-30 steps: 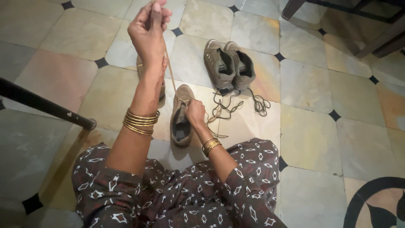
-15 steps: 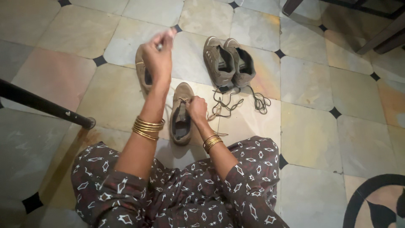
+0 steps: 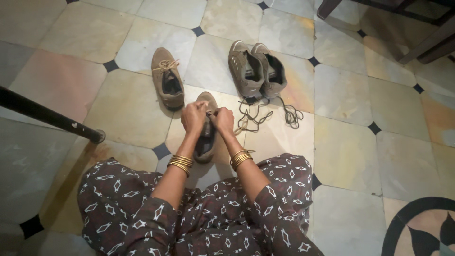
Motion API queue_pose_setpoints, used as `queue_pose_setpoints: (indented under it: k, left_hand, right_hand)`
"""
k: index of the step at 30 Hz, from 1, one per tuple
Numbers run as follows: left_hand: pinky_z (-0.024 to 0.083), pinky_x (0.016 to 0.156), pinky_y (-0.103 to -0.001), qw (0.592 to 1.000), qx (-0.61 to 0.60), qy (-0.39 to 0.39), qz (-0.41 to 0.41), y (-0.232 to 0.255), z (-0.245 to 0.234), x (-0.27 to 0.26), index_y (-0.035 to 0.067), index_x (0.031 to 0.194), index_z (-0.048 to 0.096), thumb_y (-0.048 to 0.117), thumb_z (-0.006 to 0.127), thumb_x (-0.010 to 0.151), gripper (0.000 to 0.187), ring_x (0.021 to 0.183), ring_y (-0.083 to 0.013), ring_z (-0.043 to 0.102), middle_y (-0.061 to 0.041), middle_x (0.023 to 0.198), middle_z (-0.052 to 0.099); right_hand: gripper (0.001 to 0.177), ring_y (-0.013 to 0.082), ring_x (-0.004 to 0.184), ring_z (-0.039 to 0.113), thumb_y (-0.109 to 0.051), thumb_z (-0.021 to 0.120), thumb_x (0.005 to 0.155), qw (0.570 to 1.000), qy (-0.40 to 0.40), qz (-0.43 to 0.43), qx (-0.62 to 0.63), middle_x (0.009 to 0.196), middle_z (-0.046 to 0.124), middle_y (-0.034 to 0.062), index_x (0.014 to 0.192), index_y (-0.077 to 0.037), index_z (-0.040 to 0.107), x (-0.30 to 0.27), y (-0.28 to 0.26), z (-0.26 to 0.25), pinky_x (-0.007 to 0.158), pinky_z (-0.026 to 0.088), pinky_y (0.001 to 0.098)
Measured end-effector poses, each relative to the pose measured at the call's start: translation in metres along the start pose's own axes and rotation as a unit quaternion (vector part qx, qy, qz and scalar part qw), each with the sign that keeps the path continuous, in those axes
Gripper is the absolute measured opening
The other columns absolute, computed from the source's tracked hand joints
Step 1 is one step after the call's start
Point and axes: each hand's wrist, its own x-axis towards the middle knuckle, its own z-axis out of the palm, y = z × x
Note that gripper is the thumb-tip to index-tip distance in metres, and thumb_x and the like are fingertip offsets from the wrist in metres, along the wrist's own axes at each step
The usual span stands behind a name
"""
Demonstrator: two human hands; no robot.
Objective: The person sits on the floor and laces a pair of beige shoes by threading the laces through the eyelets and tying them. A second pair of shoes remains unlaced nearby.
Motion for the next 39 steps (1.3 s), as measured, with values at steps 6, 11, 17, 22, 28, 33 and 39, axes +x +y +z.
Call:
queue_pose_setpoints:
  k: [6,11,17,22,28,33,39]
  left_hand:
    - [0.058,0.072,-0.048,0.990,0.141,-0.011,0.015,-0.025,0.012,-0.018,0.007,0.091,0.079,0.036,0.079,0.086,0.029,0.079,-0.0386,0.073,-0.020,0.084,0.074]
    - [0.058,0.067,-0.048,0.984,0.177,0.008,0.032,-0.036,0.021,-0.019,0.002,0.092,0.077,0.040,0.080,0.086,0.038,0.076,-0.0389,0.073,-0.020,0.080,0.073]
    - [0.058,0.071,-0.047,0.990,0.142,0.003,0.013,-0.031,0.021,-0.025,0.010,0.103,0.077,0.038,0.076,0.094,0.030,0.081,-0.0374,0.073,-0.017,0.086,0.074]
    - [0.056,0.076,-0.047,0.992,0.043,0.088,0.076,-0.018,-0.001,-0.042,0.013,0.106,0.078,0.025,0.071,0.095,0.017,0.089,-0.0363,0.070,-0.011,0.103,0.071]
    - [0.054,0.080,-0.045,0.989,0.076,0.097,0.079,-0.018,-0.010,-0.052,0.016,0.099,0.079,0.020,0.079,0.083,0.017,0.094,-0.0300,0.065,-0.007,0.099,0.064]
    - [0.054,0.083,-0.045,0.991,0.076,0.071,0.080,-0.018,0.008,-0.051,0.014,0.099,0.078,0.018,0.082,0.083,0.017,0.101,-0.0297,0.063,-0.008,0.105,0.063]
    - [0.054,0.086,-0.047,0.990,0.087,0.062,0.088,-0.023,0.024,-0.051,0.004,0.097,0.076,0.019,0.081,0.085,0.021,0.111,-0.0338,0.061,-0.014,0.116,0.062]
  right_hand:
    - [0.020,0.0342,0.085,0.074,-0.026,0.076,0.079,1.000,0.004,-0.007,0.006,0.087,0.077,0.0157,0.091,-0.011,0.083,0.011,0.022,0.010,0.083,0.057,0.0425]
    - [0.024,0.0288,0.085,0.077,-0.031,0.081,0.076,0.999,-0.021,0.040,0.030,0.089,0.078,0.0126,0.092,-0.012,0.082,0.020,0.031,0.015,0.082,0.059,0.0385]
    - [0.028,0.0286,0.086,0.077,-0.031,0.085,0.072,0.998,-0.037,0.045,0.007,0.088,0.078,0.0130,0.091,-0.011,0.081,0.013,0.023,0.010,0.082,0.059,0.0389]
    - [0.030,0.0352,0.088,0.074,-0.027,0.087,0.070,0.998,0.007,0.002,-0.055,0.092,0.076,0.0170,0.094,-0.010,0.081,0.005,0.007,0.011,0.082,0.058,0.0435]
    - [0.024,0.0281,0.081,0.077,-0.022,0.083,0.073,0.999,-0.036,0.014,-0.014,0.086,0.079,0.0144,0.095,-0.013,0.084,0.009,0.017,-0.001,0.081,0.059,0.0380]
    - [0.025,0.0129,0.070,0.072,-0.018,0.086,0.071,0.988,-0.063,0.079,0.119,0.080,0.080,0.0043,0.094,-0.010,0.083,0.014,0.034,-0.008,0.070,0.056,0.0291]
    - [0.021,0.0099,0.054,0.053,-0.016,0.087,0.075,0.970,-0.074,0.115,0.203,0.066,0.067,0.0006,0.094,-0.008,0.084,0.018,0.052,-0.012,0.047,0.039,0.0278]
